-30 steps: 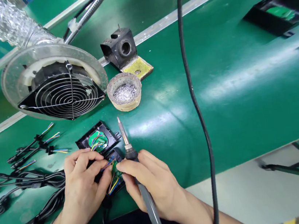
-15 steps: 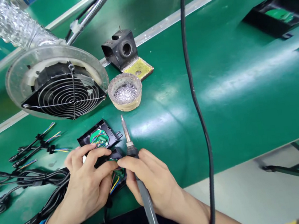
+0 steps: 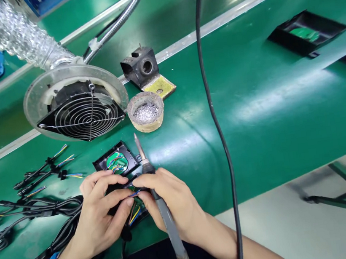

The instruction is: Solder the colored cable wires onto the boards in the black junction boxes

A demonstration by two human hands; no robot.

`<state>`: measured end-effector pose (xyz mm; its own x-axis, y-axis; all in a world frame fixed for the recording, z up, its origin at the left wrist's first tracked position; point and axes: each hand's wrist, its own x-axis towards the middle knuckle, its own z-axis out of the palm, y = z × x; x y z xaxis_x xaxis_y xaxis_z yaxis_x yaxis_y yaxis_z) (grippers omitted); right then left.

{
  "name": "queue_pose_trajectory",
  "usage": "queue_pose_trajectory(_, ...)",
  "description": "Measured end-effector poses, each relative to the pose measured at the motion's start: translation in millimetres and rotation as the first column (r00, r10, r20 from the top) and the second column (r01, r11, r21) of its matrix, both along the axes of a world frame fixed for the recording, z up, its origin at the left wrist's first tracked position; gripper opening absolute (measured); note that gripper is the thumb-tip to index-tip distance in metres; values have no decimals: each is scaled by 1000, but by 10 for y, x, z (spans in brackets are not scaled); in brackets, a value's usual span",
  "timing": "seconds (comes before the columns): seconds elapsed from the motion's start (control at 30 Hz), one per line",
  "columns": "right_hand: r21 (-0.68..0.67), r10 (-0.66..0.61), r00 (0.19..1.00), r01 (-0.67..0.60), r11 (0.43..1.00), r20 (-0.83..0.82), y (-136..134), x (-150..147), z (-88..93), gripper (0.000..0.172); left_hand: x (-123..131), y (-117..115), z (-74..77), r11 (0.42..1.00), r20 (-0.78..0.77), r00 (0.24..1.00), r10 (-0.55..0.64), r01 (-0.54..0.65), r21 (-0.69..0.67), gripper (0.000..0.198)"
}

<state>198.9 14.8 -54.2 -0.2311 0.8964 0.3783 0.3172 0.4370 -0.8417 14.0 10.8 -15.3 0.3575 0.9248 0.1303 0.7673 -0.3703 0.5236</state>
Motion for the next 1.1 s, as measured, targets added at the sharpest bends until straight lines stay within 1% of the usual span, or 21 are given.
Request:
queue_pose_trajectory(0.07,7,52,998,-52,999,-35,16,14,10,25,-1,-4,-5,1000,24,1000,16,-16,2,13)
queue_pose_trajectory(0.13,40,114,993,-113,993,-30,29,28,5,27,5,-3,-13,999,41,998,38,-38,14,13)
queue_pose_trajectory(0.2,39,180,983,-182,983,38,37,28,-15,27,15,2,-23,998,49,997,54,-55,23,12)
queue_pose_trajectory(0.3,-6,253,956,-255,967,147,36,17,-59,24,35,18,-43,996,39,996,77,-78,35,11)
queue_pose_trajectory(0.37,9,234,959,-238,971,161,22,40,-67,26,47,26,-60,995,19,996,90,-90,45,12)
queue_pose_trajectory(0.43,42,162,979,-168,985,126,-7,121,-26,30,56,30,-80,994,7,995,96,-96,60,13)
queue_pose_trajectory(0.53,63,28,994,-35,997,102,-77,340,137,41,63,26,-106,991,15,995,103,-104,85,12)
queue_pose_trajectory(0.6,64,-6,993,-2,998,120,-131,493,263,41,65,21,-115,990,23,994,107,-109,92,11)
queue_pose_trajectory(0.67,53,40,992,-46,998,120,-179,592,346,35,64,18,-117,989,23,994,108,-110,95,11)
queue_pose_trajectory(0.73,27,92,991,-95,995,98,-209,612,362,30,62,18,-114,990,20,995,102,-104,94,12)
queue_pose_trajectory(0.8,5,112,991,-113,994,72,-214,565,326,27,60,21,-109,991,21,995,95,-97,94,12)
queue_pose_trajectory(0.93,-33,118,993,-117,993,29,-166,426,231,28,64,21,-100,990,25,995,97,-99,103,12)
queue_pose_trajectory(1.1,-47,171,985,-171,984,5,-115,394,222,29,72,18,-104,988,17,995,100,-102,116,12)
